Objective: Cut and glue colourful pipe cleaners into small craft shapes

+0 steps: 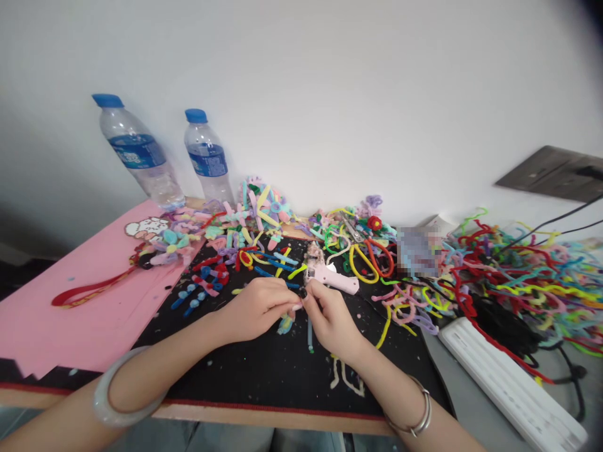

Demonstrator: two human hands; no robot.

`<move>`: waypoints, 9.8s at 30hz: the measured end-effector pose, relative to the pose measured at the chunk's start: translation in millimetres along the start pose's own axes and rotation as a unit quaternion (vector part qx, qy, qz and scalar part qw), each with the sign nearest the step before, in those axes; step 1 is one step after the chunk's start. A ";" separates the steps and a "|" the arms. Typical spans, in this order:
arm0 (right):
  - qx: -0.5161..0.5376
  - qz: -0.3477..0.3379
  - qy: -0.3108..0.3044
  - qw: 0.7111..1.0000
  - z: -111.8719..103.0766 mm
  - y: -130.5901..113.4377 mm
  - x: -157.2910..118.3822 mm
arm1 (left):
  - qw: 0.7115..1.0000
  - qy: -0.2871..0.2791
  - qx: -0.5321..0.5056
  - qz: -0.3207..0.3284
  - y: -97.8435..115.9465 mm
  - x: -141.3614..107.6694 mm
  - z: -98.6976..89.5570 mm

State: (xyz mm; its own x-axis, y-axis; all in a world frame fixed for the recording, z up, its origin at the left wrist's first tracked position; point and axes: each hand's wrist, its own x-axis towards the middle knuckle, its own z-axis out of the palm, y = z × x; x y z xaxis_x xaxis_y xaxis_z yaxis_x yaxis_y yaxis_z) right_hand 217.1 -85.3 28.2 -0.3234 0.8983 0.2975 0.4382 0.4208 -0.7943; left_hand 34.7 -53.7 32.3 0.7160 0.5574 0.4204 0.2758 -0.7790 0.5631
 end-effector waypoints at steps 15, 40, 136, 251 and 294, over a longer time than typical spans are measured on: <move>-0.080 -0.207 0.039 0.974 -5.5 1.4 -3.2 | 0.832 -0.066 -0.501 -0.231 4.5 2.7 6.8; -0.023 -0.057 0.004 0.998 -4.5 -1.3 -0.6 | 0.918 -0.046 -0.328 -0.219 11.7 7.6 -0.4; -0.331 0.107 0.124 0.929 -55.7 21.6 11.1 | 0.822 0.318 -0.348 -0.319 -25.8 4.0 -0.3; -0.300 -0.170 0.005 0.939 -5.9 8.9 6.5 | 0.969 0.025 -0.100 -0.223 -7.5 3.7 6.0; -0.208 -0.110 0.122 0.964 -17.3 19.1 4.0 | 0.883 0.097 0.420 -0.187 -70.6 7.7 -20.2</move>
State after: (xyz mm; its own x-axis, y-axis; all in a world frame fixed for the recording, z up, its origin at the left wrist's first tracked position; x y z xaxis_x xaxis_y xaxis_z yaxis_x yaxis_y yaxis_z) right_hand 238.7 -71.5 23.3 -0.2624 0.7635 0.5901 0.6960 0.5733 -0.4323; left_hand 7.8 11.4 10.1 0.3738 0.7953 0.4773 0.9060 -0.4234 -0.0041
